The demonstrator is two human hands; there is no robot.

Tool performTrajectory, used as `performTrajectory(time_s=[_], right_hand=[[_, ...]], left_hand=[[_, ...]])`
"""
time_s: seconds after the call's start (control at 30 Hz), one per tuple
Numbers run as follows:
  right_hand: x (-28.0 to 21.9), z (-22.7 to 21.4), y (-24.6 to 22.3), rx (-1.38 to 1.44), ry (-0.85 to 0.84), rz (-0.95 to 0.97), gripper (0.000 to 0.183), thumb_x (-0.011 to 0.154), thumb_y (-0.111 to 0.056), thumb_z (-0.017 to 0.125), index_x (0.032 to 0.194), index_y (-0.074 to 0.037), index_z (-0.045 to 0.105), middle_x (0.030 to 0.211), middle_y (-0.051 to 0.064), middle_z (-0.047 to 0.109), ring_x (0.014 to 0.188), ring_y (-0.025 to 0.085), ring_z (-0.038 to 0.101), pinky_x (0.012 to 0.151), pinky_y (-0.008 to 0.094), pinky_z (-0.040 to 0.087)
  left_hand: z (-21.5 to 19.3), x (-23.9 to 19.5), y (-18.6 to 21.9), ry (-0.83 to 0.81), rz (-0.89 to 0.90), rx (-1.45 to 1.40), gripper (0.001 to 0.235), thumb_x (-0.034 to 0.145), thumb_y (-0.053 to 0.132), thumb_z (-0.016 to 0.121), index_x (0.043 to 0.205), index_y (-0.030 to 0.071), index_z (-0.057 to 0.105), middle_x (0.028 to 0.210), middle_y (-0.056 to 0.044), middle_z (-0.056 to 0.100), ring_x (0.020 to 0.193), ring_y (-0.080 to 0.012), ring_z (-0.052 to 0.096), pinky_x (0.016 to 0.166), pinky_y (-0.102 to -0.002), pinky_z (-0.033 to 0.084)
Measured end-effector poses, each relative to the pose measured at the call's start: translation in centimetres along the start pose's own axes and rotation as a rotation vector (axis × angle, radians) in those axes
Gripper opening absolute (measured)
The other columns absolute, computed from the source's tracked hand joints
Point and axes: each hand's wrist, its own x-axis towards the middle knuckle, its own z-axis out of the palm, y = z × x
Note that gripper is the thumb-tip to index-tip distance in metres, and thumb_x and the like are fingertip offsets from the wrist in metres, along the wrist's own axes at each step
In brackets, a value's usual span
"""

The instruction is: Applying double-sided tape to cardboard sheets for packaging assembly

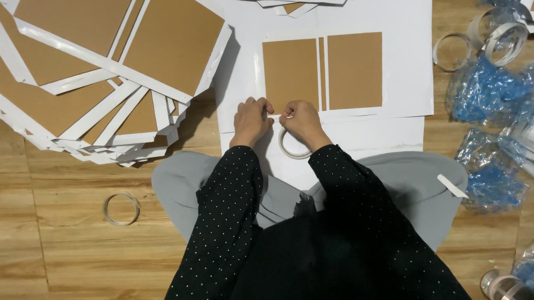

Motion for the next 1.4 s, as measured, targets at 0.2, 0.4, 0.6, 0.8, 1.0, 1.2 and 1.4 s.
performTrajectory(time_s=[0.2,0.4,0.6,0.8,1.0,1.2,1.4], right_hand=[[-0.5,-0.2,-0.5,-0.021,0.012,0.013,0.016,0.059,-0.025,0.064,0.066,-0.011,0.065,0.061,0.011,0.06,0.072,0.033,0.063,0.064,0.04,0.049],[-1.9,-1.8,-2.2,-0.227,0.014,-0.052,0.017,0.069,-0.022,0.06,0.076,-0.009,0.068,0.073,0.015,0.065,0.078,0.038,0.063,0.068,0.046,0.05],[-3.2,-2.9,-2.8,-0.41,-0.043,-0.162,0.022,0.075,-0.023,0.06,0.09,-0.01,0.069,0.083,0.015,0.067,0.083,0.036,0.064,0.072,0.047,0.051],[-4.9,-5.4,-3.2,-0.345,-0.103,-0.161,0.034,0.075,-0.026,0.063,0.104,-0.008,0.062,0.087,0.02,0.066,0.085,0.041,0.063,0.076,0.049,0.049],[-4.9,-10.0,-3.7,-0.376,-0.098,-0.134,0.046,0.081,-0.028,0.058,0.119,-0.004,0.05,0.101,0.024,0.062,0.094,0.043,0.059,0.083,0.051,0.045],[-3.2,-11.0,0.0,-0.398,-0.133,-0.294,0.025,0.073,-0.031,0.066,0.08,-0.007,0.066,0.076,0.016,0.064,0.081,0.037,0.062,0.073,0.046,0.048],[-2.6,-13.2,1.1,-0.382,-0.067,-0.303,0.022,0.072,-0.03,0.07,0.072,-0.01,0.064,0.071,0.011,0.061,0.078,0.034,0.061,0.069,0.044,0.047]], left_hand=[[0.3,0.0,1.2,0.034,-0.065,0.066,0.019,0.072,0.02,0.071,0.083,0.018,0.055,0.089,-0.006,0.05,0.093,-0.0328,0.05,0.078,-0.044,0.043],[1.5,1.1,1.1,0.056,-0.109,0.131,0.021,0.07,0.018,0.072,0.077,0.016,0.053,0.086,-0.007,0.05,0.091,-0.0325,0.051,0.075,-0.044,0.043],[2.3,2.1,1.1,0.043,-0.134,0.241,0.022,0.069,0.018,0.074,0.079,0.014,0.054,0.088,-0.009,0.053,0.092,-0.0328,0.053,0.075,-0.045,0.045],[2.8,2.4,2.0,0.008,-0.137,0.276,0.025,0.072,0.021,0.072,0.086,0.014,0.054,0.092,-0.009,0.053,0.096,-0.0326,0.051,0.077,-0.047,0.044],[3.7,3.6,1.5,0.012,-0.133,0.372,0.031,0.072,0.024,0.072,0.094,0.014,0.054,0.089,-0.008,0.053,0.093,-0.0313,0.052,0.074,-0.047,0.045],[2.6,2.8,2.4,-0.006,-0.138,0.331,0.025,0.071,0.021,0.072,0.088,0.013,0.055,0.087,-0.009,0.053,0.093,-0.0329,0.052,0.075,-0.048,0.045],[2.3,2.7,2.6,-0.007,-0.135,0.319,0.025,0.072,0.022,0.072,0.088,0.012,0.056,0.086,-0.009,0.053,0.093,-0.0331,0.053,0.074,-0.048,0.046]])
